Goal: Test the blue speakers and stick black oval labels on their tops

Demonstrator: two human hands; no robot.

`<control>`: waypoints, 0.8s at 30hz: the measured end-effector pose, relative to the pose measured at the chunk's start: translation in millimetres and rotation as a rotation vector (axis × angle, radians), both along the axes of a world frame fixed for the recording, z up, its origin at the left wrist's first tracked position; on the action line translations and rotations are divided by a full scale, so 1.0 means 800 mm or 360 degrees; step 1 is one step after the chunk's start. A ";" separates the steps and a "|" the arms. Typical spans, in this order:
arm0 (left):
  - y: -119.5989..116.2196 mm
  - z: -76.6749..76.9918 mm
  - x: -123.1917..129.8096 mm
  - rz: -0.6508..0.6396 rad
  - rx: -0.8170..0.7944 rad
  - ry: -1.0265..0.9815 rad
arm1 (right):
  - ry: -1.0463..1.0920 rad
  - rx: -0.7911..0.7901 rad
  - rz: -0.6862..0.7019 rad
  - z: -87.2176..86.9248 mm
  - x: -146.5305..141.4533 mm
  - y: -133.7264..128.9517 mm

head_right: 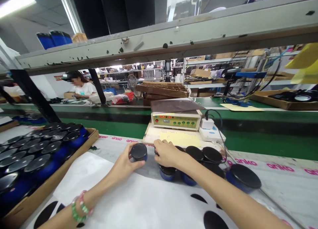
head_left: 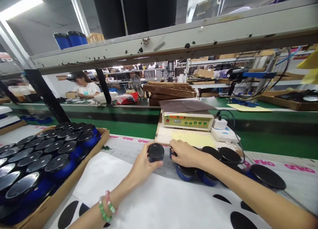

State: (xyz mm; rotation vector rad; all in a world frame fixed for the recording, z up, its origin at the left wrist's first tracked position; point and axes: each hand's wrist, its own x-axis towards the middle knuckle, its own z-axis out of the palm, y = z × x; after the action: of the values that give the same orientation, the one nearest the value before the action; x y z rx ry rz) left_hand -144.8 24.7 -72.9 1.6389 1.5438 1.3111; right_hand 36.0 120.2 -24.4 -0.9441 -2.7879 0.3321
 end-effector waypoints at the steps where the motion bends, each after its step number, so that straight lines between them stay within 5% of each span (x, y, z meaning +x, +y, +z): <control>1: 0.002 0.007 0.002 0.0005 0.0018 0.0018 | 0.0073 -0.0015 0.0000 0.006 0.000 -0.002; 9: -0.012 0.042 0.020 0.0072 0.0130 0.0222 | 0.0458 -0.0324 0.0146 0.032 -0.007 -0.041; 24: -0.033 0.035 0.001 0.0013 0.0002 0.0260 | 0.0514 -0.0350 -0.0015 0.013 -0.051 -0.060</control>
State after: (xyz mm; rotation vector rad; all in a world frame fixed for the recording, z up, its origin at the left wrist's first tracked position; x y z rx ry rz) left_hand -144.4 -1.6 -44.9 1.7800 1.6448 1.2078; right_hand -4.5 72.2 -14.1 -0.8578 -2.4870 0.7317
